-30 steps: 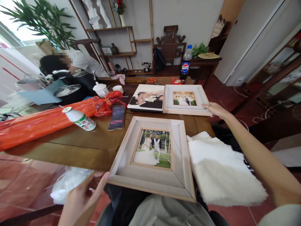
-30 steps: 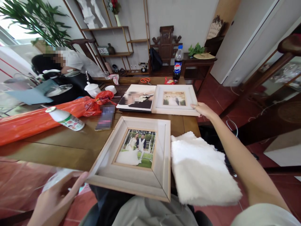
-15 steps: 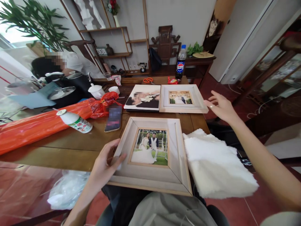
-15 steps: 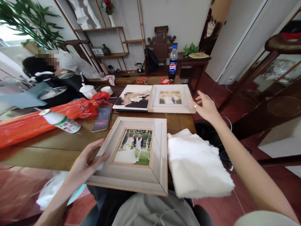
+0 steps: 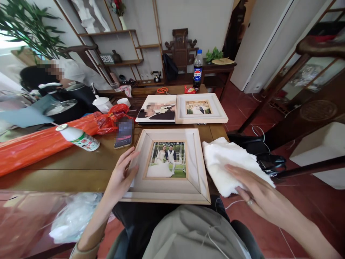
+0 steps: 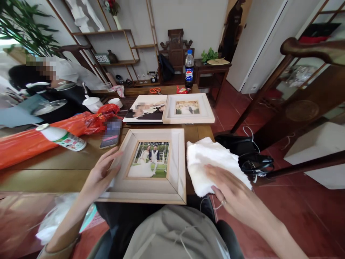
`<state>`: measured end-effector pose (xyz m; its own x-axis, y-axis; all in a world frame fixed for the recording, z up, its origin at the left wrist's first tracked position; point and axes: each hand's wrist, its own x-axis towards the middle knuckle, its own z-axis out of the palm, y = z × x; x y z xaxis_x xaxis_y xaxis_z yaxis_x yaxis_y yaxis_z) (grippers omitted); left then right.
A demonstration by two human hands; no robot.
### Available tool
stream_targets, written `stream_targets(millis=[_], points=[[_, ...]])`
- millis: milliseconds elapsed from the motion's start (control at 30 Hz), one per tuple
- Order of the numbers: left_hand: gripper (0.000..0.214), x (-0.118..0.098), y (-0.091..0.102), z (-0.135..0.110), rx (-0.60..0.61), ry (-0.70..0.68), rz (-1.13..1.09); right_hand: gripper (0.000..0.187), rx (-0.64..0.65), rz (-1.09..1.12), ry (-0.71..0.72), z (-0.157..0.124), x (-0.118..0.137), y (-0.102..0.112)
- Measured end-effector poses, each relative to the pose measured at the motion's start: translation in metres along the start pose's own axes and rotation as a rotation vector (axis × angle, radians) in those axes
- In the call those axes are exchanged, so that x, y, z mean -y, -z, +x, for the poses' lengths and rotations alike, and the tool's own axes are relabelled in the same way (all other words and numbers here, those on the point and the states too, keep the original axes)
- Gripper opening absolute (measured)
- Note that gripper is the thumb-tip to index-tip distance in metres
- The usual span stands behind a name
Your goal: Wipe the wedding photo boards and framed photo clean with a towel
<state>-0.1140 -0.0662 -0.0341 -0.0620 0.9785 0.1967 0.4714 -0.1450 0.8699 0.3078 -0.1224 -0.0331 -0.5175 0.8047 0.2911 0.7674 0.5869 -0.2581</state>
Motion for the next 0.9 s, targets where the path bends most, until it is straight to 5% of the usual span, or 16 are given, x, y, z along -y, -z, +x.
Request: stream_targets(millis=[133,267,400,567,767,900], points=[[0.037,0.004,-0.005,0.007,0.07,-0.231,0.241,0.037,-0.051,-0.103,0.205,0.001,0.006,-0.004],[0.043,0.012,-0.006,0.024,0.148,-0.362,0.375,0.009,-0.134,-0.241,0.226,0.0,0.01,-0.009],[0.04,0.018,-0.006,0.041,0.167,-0.317,0.397,0.024,-0.208,-0.342,0.181,0.0,0.003,-0.011],[0.04,0.024,-0.011,0.049,0.177,-0.241,0.364,0.014,-0.151,-0.424,0.104,0.01,0.002,-0.01],[0.039,0.02,-0.023,0.045,0.073,-0.339,0.363,0.014,-0.131,-0.555,0.022,0.029,0.003,-0.007],[0.044,0.013,-0.032,0.044,0.104,-0.393,0.31,0.013,-0.259,-0.498,-0.094,0.03,-0.012,0.0]])
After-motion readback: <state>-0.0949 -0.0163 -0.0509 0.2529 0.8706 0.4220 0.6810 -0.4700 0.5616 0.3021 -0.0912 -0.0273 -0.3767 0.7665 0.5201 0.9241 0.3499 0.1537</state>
